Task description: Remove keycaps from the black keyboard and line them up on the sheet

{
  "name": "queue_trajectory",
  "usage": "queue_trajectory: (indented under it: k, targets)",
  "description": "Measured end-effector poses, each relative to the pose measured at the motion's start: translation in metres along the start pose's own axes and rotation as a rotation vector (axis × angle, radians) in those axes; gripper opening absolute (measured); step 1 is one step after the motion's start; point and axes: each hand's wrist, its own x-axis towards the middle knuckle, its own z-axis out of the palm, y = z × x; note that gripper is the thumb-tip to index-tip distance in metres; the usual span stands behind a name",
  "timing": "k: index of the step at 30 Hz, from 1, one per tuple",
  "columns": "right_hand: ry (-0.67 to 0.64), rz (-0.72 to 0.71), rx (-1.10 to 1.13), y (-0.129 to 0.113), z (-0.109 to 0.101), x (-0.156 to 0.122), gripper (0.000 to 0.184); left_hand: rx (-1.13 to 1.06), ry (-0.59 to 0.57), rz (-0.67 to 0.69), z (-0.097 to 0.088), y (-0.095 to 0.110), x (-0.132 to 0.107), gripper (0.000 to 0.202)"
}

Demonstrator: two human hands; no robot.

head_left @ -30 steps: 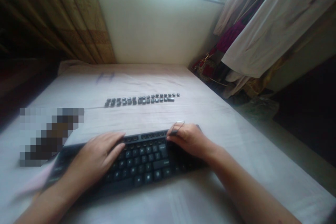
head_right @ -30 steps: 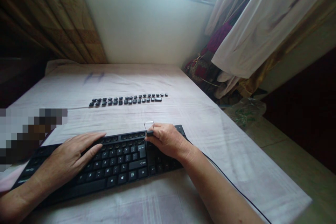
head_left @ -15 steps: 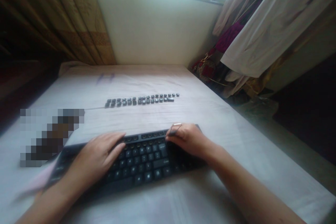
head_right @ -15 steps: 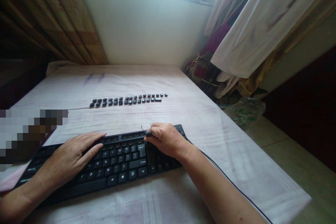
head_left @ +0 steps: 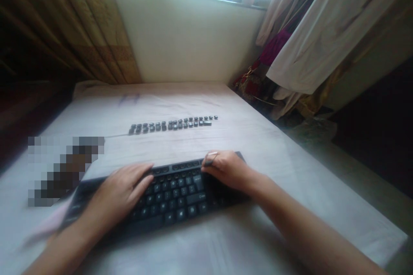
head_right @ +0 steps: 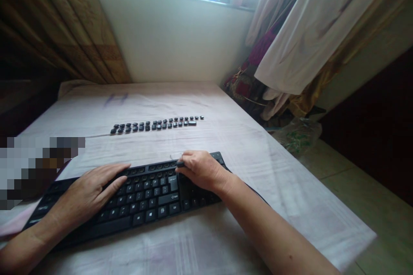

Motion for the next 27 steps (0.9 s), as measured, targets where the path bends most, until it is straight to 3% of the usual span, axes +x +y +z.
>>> queue_trajectory:
  k: [5,12,18,22,27]
  targets:
    - [-0.094,-0.020,-0.144,-0.012,-0.007,0.006,0.014,0.002,-0.001,-0.007,0.001,0.000,0.000,0.058]
    - [0.009,0.080,0.012,-0.001,0.000,0.000,0.017,-0.026,0.033,-0.006,-0.001,0.002,0.000,0.054]
    - [0.102,0.029,0.057,0.003,0.007,-0.007,0.013,-0.023,0.030,-0.004,0.000,0.000,0.000,0.054]
    - [0.207,0.069,0.163,0.005,0.008,-0.012,0.012,-0.014,0.028,-0.013,-0.001,0.001,0.000,0.055]
    - [0.170,0.087,0.179,0.004,0.007,-0.013,0.012,-0.024,0.041,-0.009,-0.001,0.002,0.001,0.056]
